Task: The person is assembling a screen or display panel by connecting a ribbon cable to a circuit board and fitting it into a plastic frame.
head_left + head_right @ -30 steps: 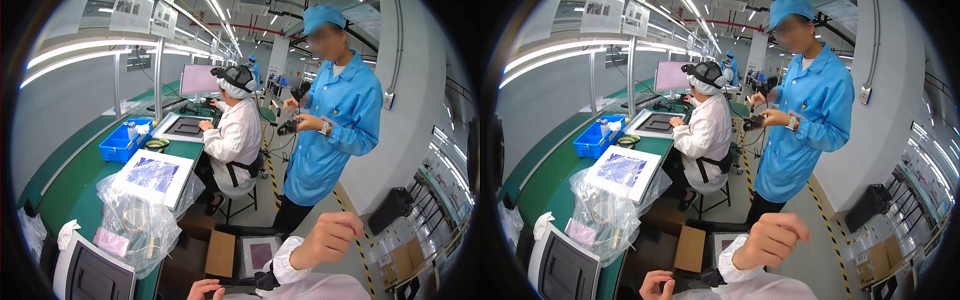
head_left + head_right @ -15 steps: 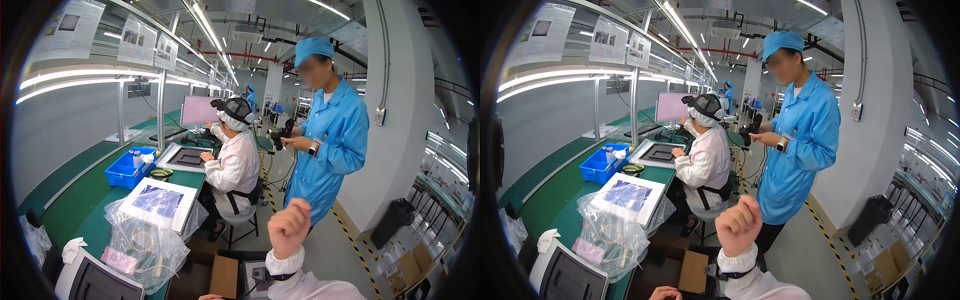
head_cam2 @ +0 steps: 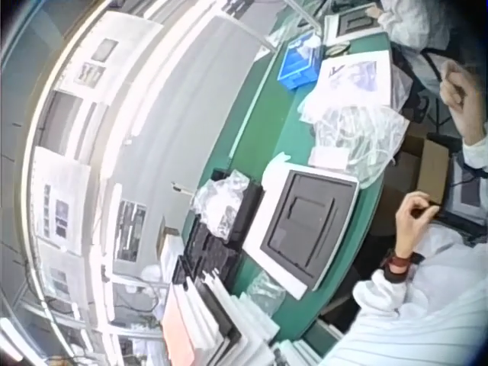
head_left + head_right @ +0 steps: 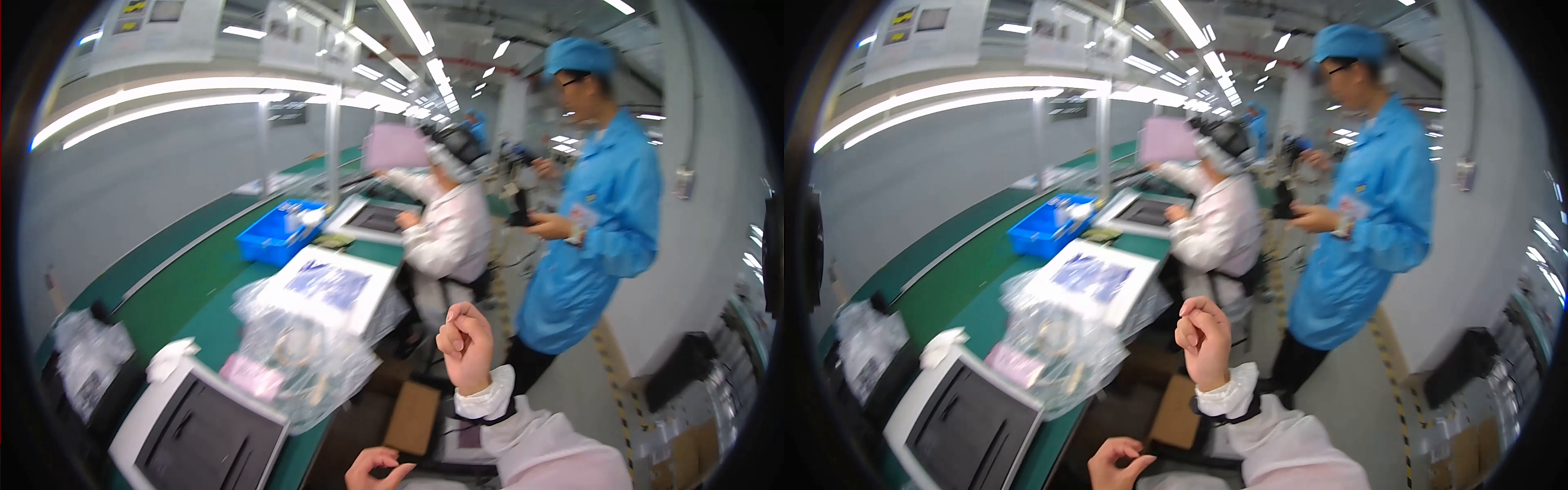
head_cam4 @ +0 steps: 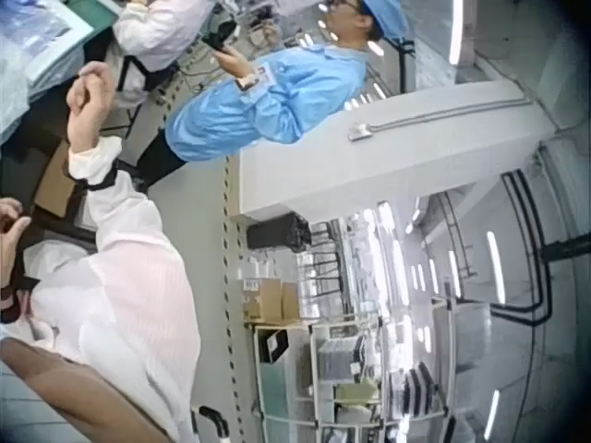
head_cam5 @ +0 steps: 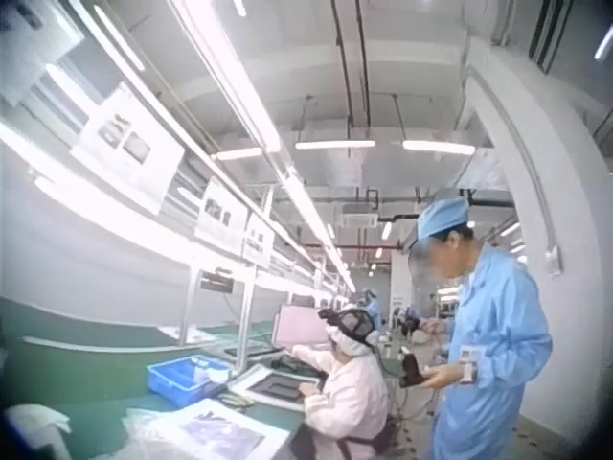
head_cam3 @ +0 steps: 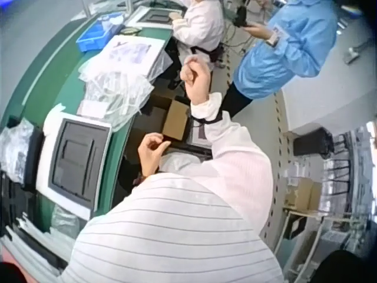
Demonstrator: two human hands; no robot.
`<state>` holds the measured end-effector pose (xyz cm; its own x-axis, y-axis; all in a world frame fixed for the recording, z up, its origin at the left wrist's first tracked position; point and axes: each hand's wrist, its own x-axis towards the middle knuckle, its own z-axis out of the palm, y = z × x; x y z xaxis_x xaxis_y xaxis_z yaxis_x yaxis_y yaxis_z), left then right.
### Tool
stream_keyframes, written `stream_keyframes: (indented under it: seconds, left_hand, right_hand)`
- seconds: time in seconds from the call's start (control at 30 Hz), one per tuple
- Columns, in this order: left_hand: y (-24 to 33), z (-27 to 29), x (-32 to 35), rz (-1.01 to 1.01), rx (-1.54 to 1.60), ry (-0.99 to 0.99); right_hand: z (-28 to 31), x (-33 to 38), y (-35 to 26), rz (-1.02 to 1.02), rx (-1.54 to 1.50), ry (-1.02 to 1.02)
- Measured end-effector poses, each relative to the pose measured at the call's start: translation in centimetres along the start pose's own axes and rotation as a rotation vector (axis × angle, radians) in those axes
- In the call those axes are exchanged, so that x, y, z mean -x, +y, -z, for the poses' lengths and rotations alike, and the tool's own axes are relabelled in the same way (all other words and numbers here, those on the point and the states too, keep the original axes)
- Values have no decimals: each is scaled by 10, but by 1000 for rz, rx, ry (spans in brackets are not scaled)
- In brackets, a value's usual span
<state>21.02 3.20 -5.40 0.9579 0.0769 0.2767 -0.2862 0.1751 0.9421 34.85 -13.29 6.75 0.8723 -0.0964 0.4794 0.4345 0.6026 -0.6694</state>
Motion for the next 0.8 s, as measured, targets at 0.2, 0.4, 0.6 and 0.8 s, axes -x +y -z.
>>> stream_keyframes:
  seconds: [0.2,0.4,0.6,0.8]
  left_hand:
    - [16,61,15,170,-50,198]
    - [91,82,50,80,-229,498]
    - [141,56,86,63,-535,582]
    - [167,13,95,-15,-538,667]
  right_hand:
    - [-56,44,58,-706,347,-844]
    - [-65,30,47,-376,328,-1238]
    - [-70,-42,36,-308,-471,-1014]
    - [-55,-62,43,-243,-436,-986]
